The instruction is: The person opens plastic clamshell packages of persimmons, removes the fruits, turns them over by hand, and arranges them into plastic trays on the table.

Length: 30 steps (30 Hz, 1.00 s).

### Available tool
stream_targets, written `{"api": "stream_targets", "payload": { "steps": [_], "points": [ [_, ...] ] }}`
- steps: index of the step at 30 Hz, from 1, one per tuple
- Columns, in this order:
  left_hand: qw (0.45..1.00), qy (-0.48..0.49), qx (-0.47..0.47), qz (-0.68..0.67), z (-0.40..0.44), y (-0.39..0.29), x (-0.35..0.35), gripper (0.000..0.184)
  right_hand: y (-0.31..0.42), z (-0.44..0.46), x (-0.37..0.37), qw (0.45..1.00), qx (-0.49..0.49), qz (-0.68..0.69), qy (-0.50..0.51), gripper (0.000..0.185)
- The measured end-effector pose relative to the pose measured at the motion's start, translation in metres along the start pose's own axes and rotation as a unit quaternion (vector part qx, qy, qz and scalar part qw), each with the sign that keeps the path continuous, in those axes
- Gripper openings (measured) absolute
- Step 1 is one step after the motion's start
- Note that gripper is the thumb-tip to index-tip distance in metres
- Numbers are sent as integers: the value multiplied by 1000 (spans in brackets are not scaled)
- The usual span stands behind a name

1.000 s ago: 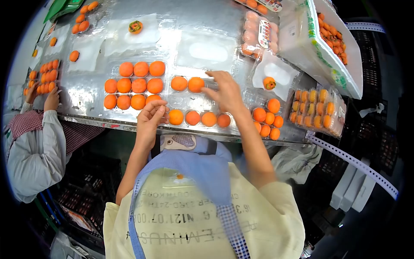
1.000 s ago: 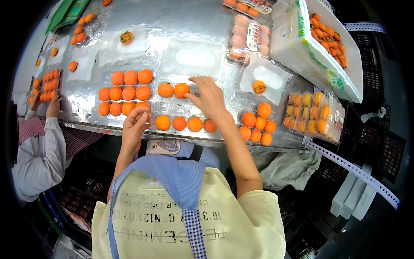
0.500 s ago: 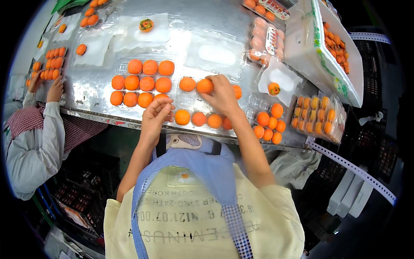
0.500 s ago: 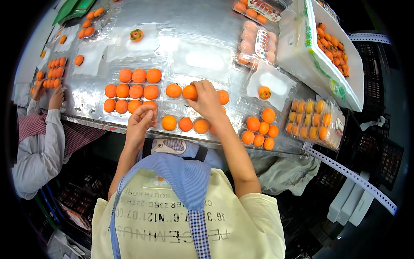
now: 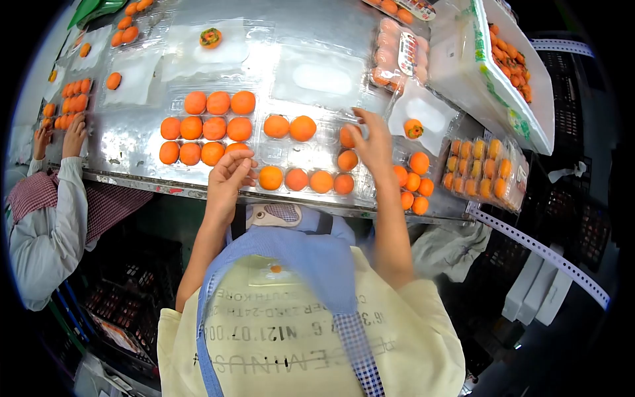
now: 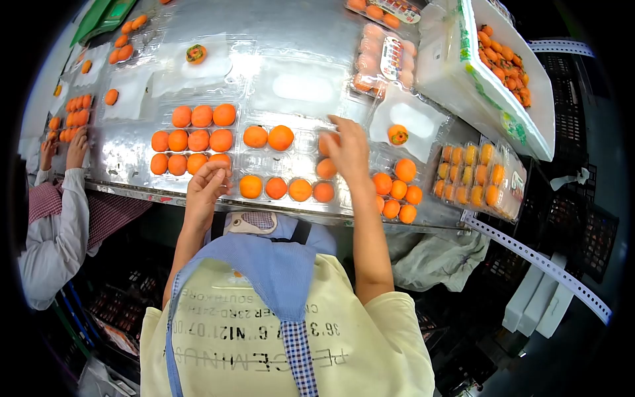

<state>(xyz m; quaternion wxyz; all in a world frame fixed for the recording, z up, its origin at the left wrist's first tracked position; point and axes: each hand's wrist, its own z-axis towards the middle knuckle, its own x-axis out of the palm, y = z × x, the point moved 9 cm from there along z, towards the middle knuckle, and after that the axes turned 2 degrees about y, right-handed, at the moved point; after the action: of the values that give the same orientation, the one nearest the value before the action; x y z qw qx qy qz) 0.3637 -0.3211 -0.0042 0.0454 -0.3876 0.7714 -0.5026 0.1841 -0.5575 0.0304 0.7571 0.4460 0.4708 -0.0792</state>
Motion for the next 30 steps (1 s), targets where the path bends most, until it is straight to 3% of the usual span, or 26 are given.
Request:
{"api": "stream_targets", "payload": {
  "steps": [3, 7, 14, 17, 21, 30],
  "points": [
    [1000, -5, -2, 4, 2, 1, -2, 19, -22, -9, -17, 996, 62, -32, 48, 35],
    [1000, 7, -4, 5, 3, 3, 3, 19, -17, -23, -24, 996, 48, -37, 66, 31],
    [1000, 3, -10, 20, 1, 2, 5, 19, -4, -76, -12, 974, 54, -36, 219, 32],
    [1000, 5, -10, 20, 1, 4, 4, 19, 25, -90, -20, 985, -13, -106, 135, 36],
    [1000, 15, -16, 20, 0, 7, 8, 18, 23, -106, -8, 983, -15, -132, 127, 47],
    [999, 34, -18, 24, -1, 7, 12, 18, 13, -109, -2, 984, -1, -104, 145, 45]
  ]
}}
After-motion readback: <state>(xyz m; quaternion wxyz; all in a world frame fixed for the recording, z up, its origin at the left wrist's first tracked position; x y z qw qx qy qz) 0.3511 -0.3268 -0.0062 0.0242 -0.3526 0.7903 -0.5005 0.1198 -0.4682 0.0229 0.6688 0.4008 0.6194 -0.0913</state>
